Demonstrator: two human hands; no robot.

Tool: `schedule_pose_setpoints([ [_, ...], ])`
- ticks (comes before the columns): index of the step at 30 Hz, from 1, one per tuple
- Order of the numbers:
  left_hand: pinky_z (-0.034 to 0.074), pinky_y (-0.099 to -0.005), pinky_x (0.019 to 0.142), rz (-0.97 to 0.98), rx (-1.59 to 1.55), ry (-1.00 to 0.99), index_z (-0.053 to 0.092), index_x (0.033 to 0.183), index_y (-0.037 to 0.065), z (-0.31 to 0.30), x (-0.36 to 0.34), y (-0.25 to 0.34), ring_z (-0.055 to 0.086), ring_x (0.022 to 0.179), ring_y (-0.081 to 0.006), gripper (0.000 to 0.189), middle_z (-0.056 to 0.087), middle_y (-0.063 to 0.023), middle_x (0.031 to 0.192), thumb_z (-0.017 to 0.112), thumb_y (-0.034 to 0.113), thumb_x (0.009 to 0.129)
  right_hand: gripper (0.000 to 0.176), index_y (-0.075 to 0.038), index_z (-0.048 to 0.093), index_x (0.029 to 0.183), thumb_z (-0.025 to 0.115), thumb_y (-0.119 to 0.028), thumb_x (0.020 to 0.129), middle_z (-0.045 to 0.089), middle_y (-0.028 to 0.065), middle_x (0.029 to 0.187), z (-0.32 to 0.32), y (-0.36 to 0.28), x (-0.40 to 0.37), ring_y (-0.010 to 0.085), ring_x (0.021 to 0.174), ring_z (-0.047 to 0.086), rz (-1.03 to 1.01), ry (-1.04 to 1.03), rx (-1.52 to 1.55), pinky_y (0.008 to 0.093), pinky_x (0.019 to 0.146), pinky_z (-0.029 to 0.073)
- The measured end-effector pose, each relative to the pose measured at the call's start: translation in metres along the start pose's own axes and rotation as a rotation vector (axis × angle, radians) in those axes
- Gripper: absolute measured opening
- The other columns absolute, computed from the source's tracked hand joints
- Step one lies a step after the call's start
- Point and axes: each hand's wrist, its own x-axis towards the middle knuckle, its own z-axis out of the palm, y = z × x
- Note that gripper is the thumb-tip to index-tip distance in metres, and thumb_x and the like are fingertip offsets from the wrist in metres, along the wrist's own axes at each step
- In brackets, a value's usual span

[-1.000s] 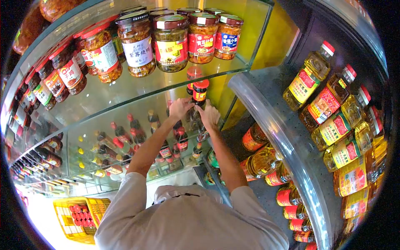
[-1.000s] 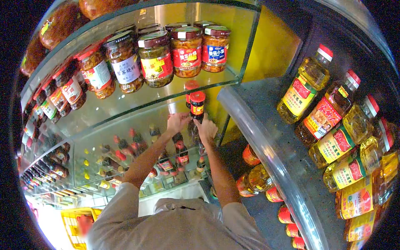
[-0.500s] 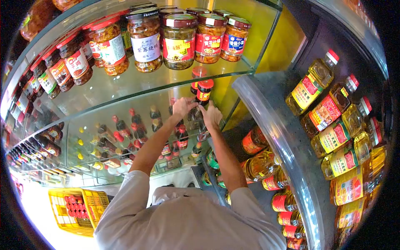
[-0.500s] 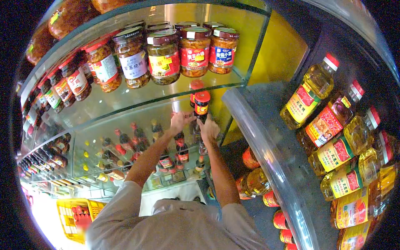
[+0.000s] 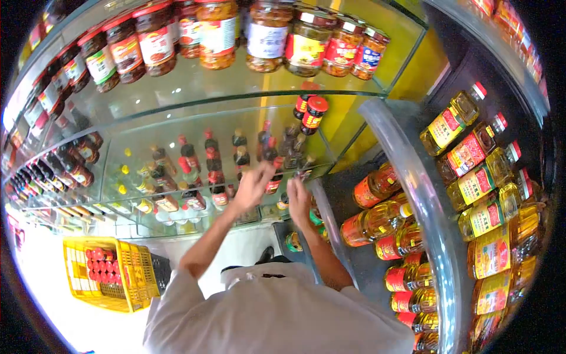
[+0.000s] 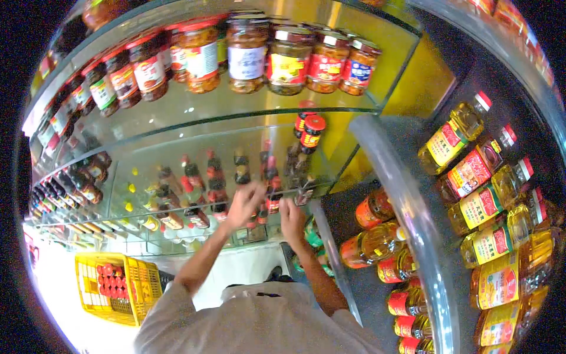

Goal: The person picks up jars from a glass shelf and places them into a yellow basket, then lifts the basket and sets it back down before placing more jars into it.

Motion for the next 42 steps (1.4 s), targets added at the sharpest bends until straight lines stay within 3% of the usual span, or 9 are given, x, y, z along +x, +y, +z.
schedule_pose_setpoints([
  [5,0.034,-0.0361,0.052,-0.546,0.013,0.265,0.044,0.068,-0.003,-0.043,-0.227,0.002,0.029,0.058,-0.015,0.039,0.036,-0.0115,0.058,0.053,0.023,0.095,0.03,0.0,0.056,0.086,0.053,-0.029,0.096,0.046,0.0207,0.061,0.034,-0.029,-0.123,0.0313,0.051,0.038,0.049,-0.374,0.026,0.0389,0.05,0.037],
  [8,0.033,-0.0368,0.051,-0.819,0.035,0.485,0.043,0.066,-0.003,-0.059,-0.356,-0.003,0.028,0.057,-0.0158,0.043,0.033,-0.0105,0.056,0.051,0.027,0.097,0.034,-0.001,0.059,0.091,0.047,-0.032,0.098,0.055,0.0231,0.067,0.068,-0.03,-0.193,0.0424,0.068,0.059,-0.028,-0.535,0.047,0.0438,0.054,0.041],
  [14,0.04,-0.0405,0.059,-0.89,0.103,0.679,0.045,0.076,-0.001,-0.098,-0.51,0.047,0.047,0.058,-0.0316,0.041,0.045,-0.0172,0.06,0.046,0.033,0.098,0.031,-0.001,0.051,0.084,0.048,-0.029,0.098,0.054,0.0222,0.069,0.119,-0.076,-0.321,0.0409,0.068,0.056,0.023,-0.865,0.044,0.0441,0.058,0.04],
  [16,0.038,-0.0419,0.056,-0.91,0.261,0.632,0.045,0.075,-0.001,-0.113,-0.54,0.071,0.045,0.055,-0.0309,0.041,0.044,-0.0173,0.059,0.047,0.033,0.098,0.033,0.002,0.051,0.084,0.049,-0.028,0.098,0.041,0.0143,0.061,0.133,-0.098,-0.363,0.0205,0.055,0.038,0.034,-0.943,0.134,0.0359,0.054,0.036],
  [20,0.036,-0.0394,0.053,-0.961,0.272,0.692,0.042,0.072,-0.001,-0.138,-0.587,0.098,0.044,0.052,-0.0217,0.043,0.039,-0.016,0.057,0.048,0.032,0.098,0.032,0.002,0.052,0.084,0.05,-0.027,0.098,0.045,0.0192,0.064,0.149,-0.152,-0.424,0.0309,0.059,0.037,-0.009,-0.968,0.2,0.0373,0.057,0.04],
  [26,0.039,-0.0347,0.053,-0.823,0.155,0.767,0.045,0.077,0.001,-0.172,-0.626,0.104,0.046,0.055,-0.0143,0.038,0.047,-0.0093,0.06,0.046,0.032,0.099,0.031,-0.002,0.053,0.085,0.051,-0.031,0.095,0.061,0.0186,0.075,0.159,-0.181,-0.442,0.0408,0.075,0.06,-0.118,-1.05,0.136,0.044,0.063,0.045],
  [32,0.044,-0.0271,0.057,-0.766,-0.021,0.829,0.054,0.085,0.002,-0.208,-0.641,0.098,0.052,0.059,-0.0109,0.026,0.057,-0.0034,0.067,0.05,0.025,0.098,0.033,-0.001,0.051,0.08,0.052,-0.03,0.095,0.054,0.0178,0.068,0.186,-0.192,-0.431,0.0364,0.061,0.049,-0.039,-1.106,0.129,0.0403,0.059,0.042],
  [36,0.044,-0.0252,0.057,-0.759,0.059,0.821,0.059,0.087,0.0,-0.241,-0.65,0.088,0.054,0.06,-0.0098,0.023,0.06,-0.0037,0.069,0.052,0.02,0.096,0.036,0.0,0.049,0.077,0.05,-0.03,0.097,0.047,0.0098,0.061,0.229,-0.198,-0.438,0.0196,0.056,0.043,0.139,-1.029,0.274,0.0363,0.056,0.039],
  [42,0.043,-0.0274,0.055,-0.957,0.031,0.823,0.056,0.075,0.0,-0.305,-0.662,0.092,0.054,0.056,-0.0103,0.033,0.058,-0.0043,0.061,0.05,0.024,0.097,0.038,0.0,0.047,0.076,0.047,-0.031,0.099,0.043,0.0038,0.06,0.319,-0.239,-0.437,0.0131,0.058,0.04,0.278,-1.122,0.303,0.0327,0.053,0.037],
])
